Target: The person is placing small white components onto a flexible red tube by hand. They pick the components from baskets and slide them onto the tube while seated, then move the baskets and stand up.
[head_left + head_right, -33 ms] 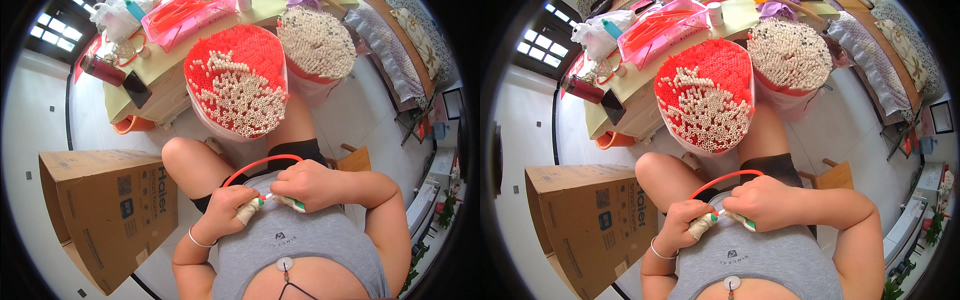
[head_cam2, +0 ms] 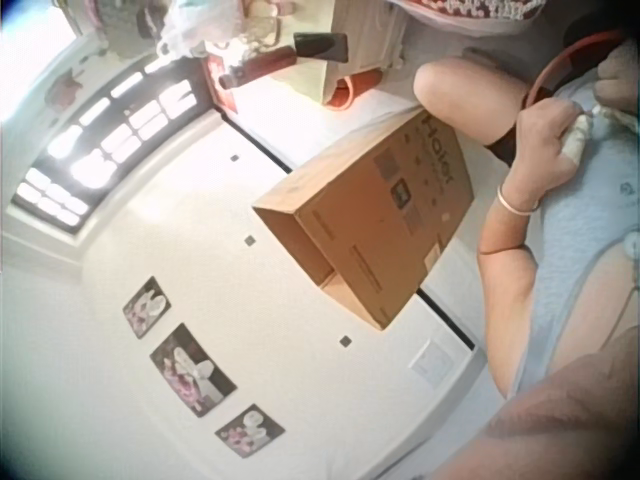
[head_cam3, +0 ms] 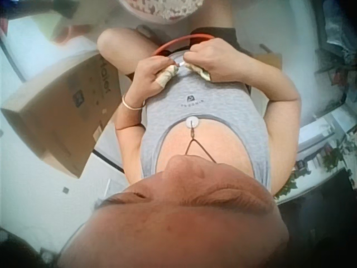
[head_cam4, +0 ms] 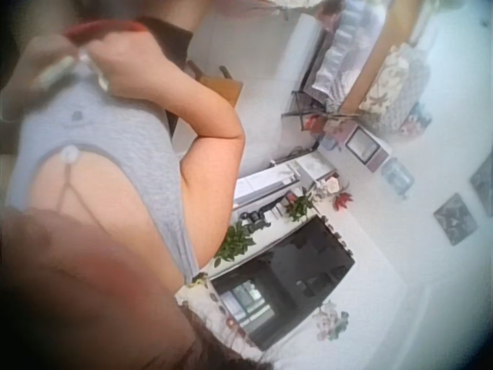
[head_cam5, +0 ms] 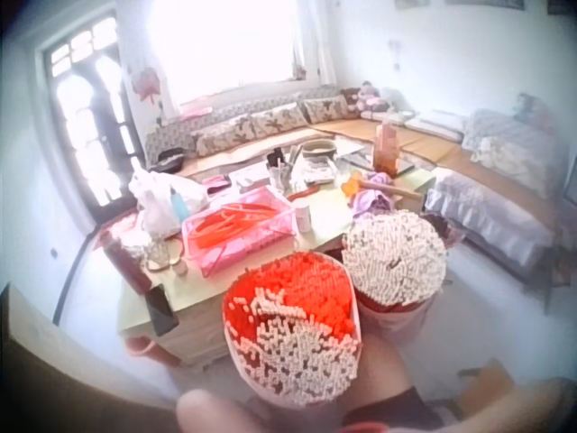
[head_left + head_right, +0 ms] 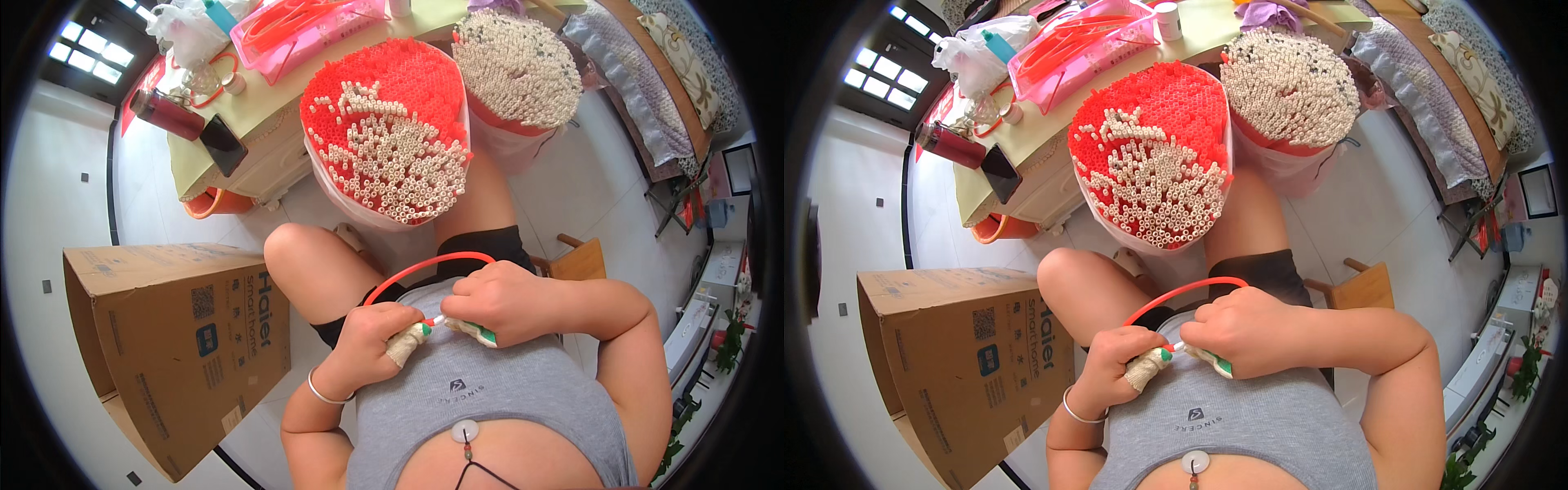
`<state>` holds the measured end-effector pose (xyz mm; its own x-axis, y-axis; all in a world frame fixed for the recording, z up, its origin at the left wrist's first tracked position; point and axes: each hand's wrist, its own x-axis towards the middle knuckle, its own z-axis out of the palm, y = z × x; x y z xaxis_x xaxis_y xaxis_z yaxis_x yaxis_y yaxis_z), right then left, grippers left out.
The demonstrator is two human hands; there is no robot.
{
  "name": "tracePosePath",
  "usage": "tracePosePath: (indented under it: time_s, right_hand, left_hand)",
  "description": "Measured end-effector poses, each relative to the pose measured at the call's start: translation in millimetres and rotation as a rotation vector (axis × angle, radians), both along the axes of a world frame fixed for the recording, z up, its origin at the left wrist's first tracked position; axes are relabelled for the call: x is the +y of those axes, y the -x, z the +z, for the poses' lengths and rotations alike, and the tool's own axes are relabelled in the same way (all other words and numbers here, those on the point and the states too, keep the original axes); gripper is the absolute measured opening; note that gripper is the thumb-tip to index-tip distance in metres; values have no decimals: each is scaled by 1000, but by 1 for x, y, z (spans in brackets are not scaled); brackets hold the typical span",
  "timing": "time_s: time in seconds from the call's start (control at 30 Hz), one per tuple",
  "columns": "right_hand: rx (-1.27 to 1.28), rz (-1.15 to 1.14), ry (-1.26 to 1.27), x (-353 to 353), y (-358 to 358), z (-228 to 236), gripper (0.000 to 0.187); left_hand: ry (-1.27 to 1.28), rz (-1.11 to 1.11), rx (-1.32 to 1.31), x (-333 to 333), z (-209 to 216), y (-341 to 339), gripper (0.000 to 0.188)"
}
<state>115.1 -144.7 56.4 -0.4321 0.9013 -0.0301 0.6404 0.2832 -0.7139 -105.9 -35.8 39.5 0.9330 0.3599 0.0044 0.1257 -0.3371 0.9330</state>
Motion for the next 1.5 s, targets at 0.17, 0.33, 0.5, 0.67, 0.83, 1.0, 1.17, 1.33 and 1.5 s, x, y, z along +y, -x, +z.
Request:
tracePosePath:
  time_s: [0.17, 0.33, 0.5, 0.67, 0.83, 1.0, 1.17, 1.33, 1.5]
  right_hand:
    - [-45, 11, -22, 2, 3, -2, 19]
    - [-70, 51, 39, 6, 9, -7, 20]
    - [188, 36, 6, 12, 0, -28, 21]
    - [264, 16, 4, 7, -5, -43, 22]
    - [220, 21, 24, 6, 2, -40, 18]
    - [164, 34, 5, 7, 4, -42, 17]
    - [292, -102, -257, 30, -8, -28, 36]
    - [410, -999, -383, 32, -102, -99, 24]
    - [254, -1467, -483, 38, -171, -201, 23]
  left_hand:
    - [-50, 57, 2, -5, -4, 0, 17]
    - [-147, 50, 37, -9, -12, -2, 20]
    - [-91, 89, 2, -9, -15, 5, 18]
    - [-34, 92, 9, -8, -20, 12, 19]
    - [-64, 68, 60, -14, -22, 12, 22]
    - [-144, 37, 69, -15, -24, 9, 24]
    - [-406, 270, 44, 4, 31, 17, 19]
    - [-1201, 1170, 65, 65, 109, 155, 26]
    - [-1387, 1502, 867, 175, 155, 400, 38]
